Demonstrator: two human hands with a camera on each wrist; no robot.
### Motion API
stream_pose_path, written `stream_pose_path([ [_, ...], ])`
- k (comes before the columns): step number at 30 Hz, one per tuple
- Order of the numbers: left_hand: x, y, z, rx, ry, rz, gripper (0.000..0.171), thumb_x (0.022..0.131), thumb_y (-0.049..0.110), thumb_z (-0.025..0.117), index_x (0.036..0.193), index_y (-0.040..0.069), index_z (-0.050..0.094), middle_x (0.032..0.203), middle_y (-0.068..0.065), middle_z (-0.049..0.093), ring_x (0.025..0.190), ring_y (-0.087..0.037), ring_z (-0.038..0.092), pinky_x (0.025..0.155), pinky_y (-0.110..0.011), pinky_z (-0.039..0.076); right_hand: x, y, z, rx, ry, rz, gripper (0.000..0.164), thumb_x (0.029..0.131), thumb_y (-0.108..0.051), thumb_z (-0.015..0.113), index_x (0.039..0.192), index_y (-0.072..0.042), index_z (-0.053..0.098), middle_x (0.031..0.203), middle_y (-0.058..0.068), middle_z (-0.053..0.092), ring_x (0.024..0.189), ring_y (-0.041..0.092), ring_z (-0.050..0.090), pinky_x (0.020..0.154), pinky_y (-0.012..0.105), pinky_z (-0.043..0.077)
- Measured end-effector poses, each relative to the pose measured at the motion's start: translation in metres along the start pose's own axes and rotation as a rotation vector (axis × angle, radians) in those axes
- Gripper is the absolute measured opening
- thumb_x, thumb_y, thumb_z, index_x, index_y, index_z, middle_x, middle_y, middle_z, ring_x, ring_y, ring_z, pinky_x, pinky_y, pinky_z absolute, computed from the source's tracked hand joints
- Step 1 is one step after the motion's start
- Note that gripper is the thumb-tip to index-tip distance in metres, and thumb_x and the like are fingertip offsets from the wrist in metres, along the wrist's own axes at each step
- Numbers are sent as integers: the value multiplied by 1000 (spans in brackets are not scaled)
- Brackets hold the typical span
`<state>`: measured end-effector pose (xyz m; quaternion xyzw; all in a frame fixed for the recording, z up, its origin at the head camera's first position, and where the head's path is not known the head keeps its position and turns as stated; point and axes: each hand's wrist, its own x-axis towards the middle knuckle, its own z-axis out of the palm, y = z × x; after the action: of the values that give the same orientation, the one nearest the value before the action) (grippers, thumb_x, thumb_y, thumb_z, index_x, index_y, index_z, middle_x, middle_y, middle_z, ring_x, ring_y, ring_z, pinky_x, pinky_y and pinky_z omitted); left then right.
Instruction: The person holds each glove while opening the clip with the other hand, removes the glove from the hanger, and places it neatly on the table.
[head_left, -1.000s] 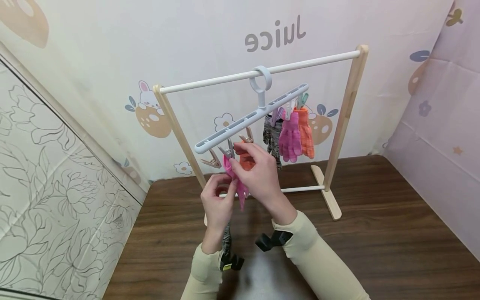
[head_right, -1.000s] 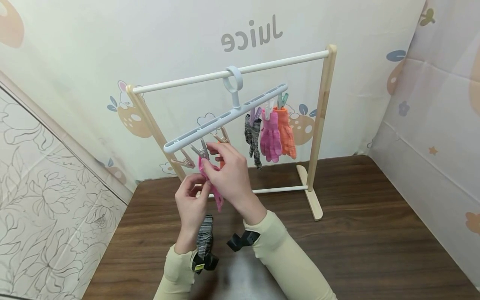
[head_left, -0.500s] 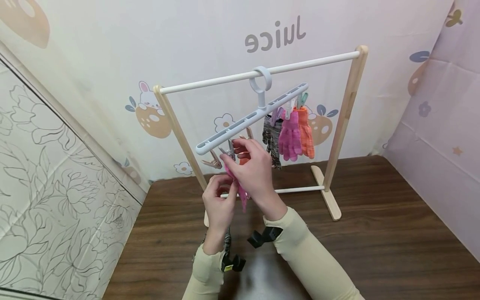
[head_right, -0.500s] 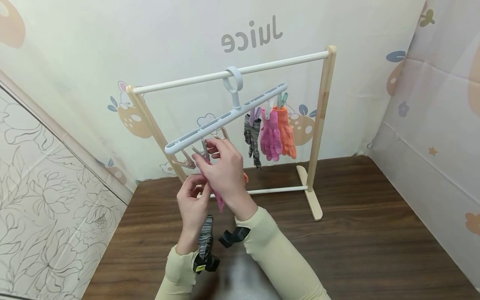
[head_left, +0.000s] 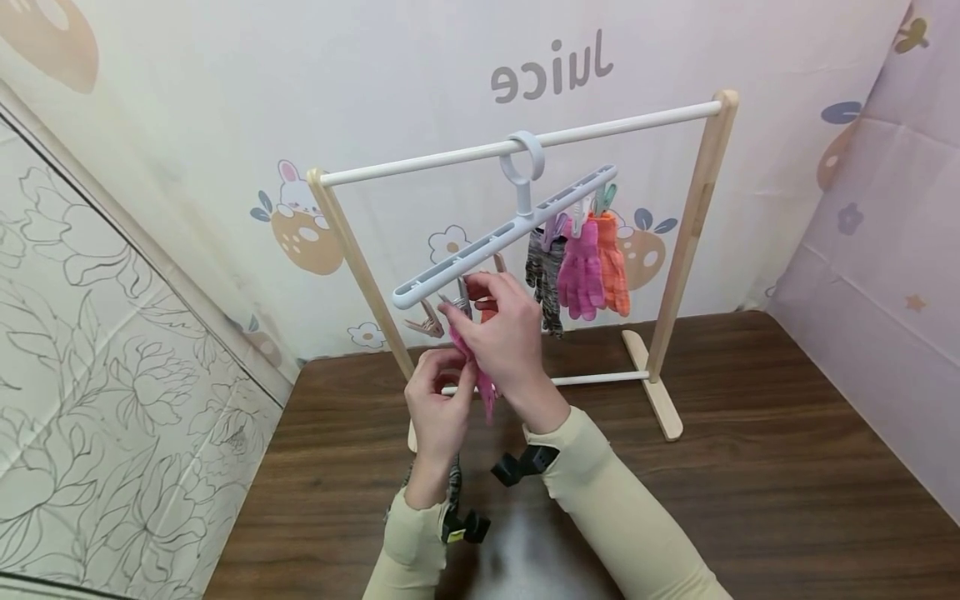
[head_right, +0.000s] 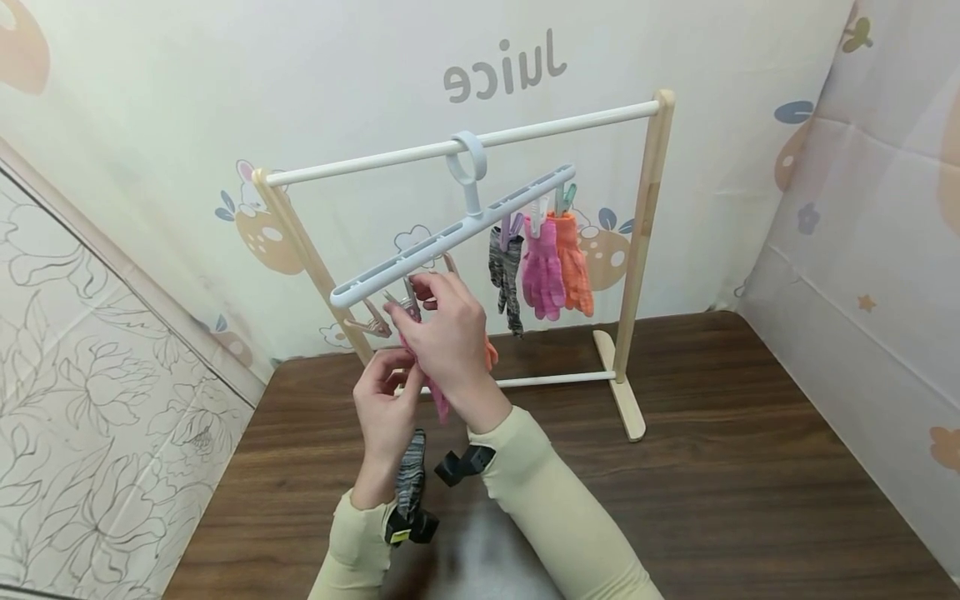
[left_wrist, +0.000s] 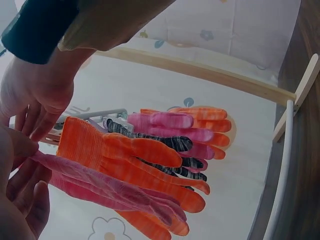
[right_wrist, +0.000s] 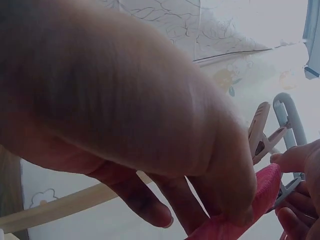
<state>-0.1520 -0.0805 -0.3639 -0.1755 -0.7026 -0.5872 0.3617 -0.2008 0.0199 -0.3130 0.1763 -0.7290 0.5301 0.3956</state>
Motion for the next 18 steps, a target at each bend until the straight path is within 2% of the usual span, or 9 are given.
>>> stream_pose_path([
  [3,-2,-14,1,4,-5,-6,10,84,-9,71,94,-6,69,89,-17,66,79,-21,63,61,-44,58,1,0,-1,-9,0,-8,31,78,-20,85,101,-3,72,90,6,68,82,15,65,66,28,53],
  [7,-5,-32,1,9,-9,-23,11,86,-5,72,95,0,71,90,-12,67,79,-19,63,62,-37,58,1,0,-1,18,-1,-20,28,78,-16,84,99,-1,72,89,7,68,80,15,66,67,30,56],
  [12,-5,-36,0,-12,-15,-14,9,88,2,72,96,6,72,90,-7,67,77,-19,65,64,-29,56,2,1,0,46,-3,-20,26,79,-14,84,97,0,72,88,8,68,79,15,67,67,33,58],
  [18,-4,-36,0,-8,-16,-23,8,89,3,73,97,5,71,90,-6,67,76,-19,65,64,-34,57,3,2,-1,32,-5,-41,23,80,-14,83,96,-2,73,87,6,67,75,14,64,64,30,55],
])
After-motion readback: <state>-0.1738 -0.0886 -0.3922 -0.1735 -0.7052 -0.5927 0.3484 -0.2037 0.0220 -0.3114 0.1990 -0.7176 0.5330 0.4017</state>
